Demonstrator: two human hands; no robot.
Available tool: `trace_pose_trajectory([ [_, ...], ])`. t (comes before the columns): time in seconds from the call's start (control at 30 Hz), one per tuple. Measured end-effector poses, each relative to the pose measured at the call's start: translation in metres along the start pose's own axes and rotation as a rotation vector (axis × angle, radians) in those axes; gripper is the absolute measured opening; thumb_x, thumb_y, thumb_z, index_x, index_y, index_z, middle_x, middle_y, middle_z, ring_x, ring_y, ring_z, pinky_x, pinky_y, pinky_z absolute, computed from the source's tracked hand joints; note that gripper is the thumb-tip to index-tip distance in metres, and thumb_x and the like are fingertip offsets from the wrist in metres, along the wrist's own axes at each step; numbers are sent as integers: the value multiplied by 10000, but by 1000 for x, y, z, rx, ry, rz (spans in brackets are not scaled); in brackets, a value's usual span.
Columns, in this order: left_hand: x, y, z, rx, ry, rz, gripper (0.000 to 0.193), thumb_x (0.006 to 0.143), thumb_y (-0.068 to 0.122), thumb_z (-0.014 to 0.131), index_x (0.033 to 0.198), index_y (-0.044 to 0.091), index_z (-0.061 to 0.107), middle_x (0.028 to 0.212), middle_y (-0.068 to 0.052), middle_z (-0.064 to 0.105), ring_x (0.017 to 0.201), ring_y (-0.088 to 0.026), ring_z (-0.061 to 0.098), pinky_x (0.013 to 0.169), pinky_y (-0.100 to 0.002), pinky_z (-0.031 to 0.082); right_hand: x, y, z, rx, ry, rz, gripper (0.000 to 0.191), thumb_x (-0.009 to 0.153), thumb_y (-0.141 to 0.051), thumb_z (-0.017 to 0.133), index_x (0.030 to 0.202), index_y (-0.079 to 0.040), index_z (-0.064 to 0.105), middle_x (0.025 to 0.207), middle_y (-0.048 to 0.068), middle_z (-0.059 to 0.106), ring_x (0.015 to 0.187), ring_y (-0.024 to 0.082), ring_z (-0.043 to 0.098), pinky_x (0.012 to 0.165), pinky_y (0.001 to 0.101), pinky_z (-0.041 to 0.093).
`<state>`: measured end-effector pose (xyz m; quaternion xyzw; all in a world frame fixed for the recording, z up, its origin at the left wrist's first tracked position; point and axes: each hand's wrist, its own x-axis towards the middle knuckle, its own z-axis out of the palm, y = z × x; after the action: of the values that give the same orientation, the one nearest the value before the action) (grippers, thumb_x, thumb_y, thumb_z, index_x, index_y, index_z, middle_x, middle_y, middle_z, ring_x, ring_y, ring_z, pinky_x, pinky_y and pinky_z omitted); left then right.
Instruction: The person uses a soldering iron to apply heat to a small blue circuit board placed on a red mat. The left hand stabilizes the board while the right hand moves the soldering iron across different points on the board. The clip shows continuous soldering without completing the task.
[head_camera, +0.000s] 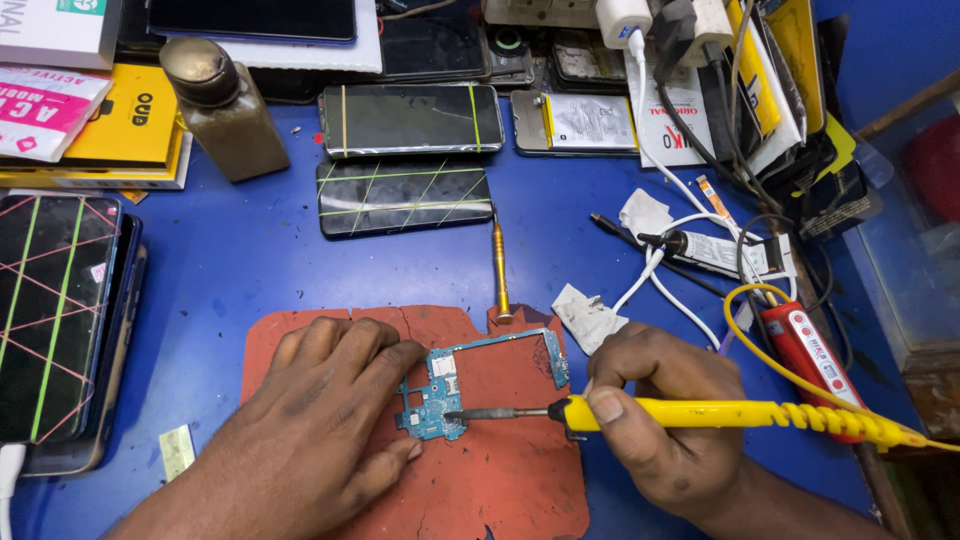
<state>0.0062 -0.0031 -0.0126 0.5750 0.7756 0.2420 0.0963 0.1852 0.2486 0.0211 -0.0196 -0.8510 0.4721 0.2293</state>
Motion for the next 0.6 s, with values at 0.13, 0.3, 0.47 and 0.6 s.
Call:
trace_pose_trajectory([
  [0.13, 0, -1, 0, 0, -7, -6, 700, 775, 429, 762, 1347, 74, 570, 1237, -100, 542, 1224, -321, 476, 1019, -490, 362, 0, 0, 0, 4, -22, -5, 130, 945, -157, 614, 867, -55, 592, 773, 46, 654, 644, 88, 589, 592, 248, 477],
  [0.3, -1, -2, 1, -9, -32, -22, 697, 786, 434, 762, 1355, 80, 570, 1236, -96, 541, 1224, -315, 474, 1033, -493, 355, 0, 0, -1, 41, -20, 9, 137, 950, -156, 617, 858, -57, 590, 759, 54, 646, 638, 99, 586, 591, 257, 484],
  [0.47, -1, -3, 3, 1, -30, -10, 691, 800, 440, 756, 1359, 82, 565, 1232, -91, 536, 1224, -309, 470, 1056, -501, 342, 0, -1, -3, 13, -27, -8, 124, 937, -149, 611, 854, -61, 583, 757, 49, 632, 638, 104, 585, 591, 257, 484],
  [0.6, -1, -3, 2, 1, -37, -15, 699, 798, 432, 755, 1366, 75, 558, 1243, -100, 533, 1218, -322, 467, 1059, -500, 342, 0, -1, -2, 21, -29, -10, 122, 934, -142, 610, 852, -56, 582, 747, 50, 629, 626, 104, 579, 584, 258, 477],
])
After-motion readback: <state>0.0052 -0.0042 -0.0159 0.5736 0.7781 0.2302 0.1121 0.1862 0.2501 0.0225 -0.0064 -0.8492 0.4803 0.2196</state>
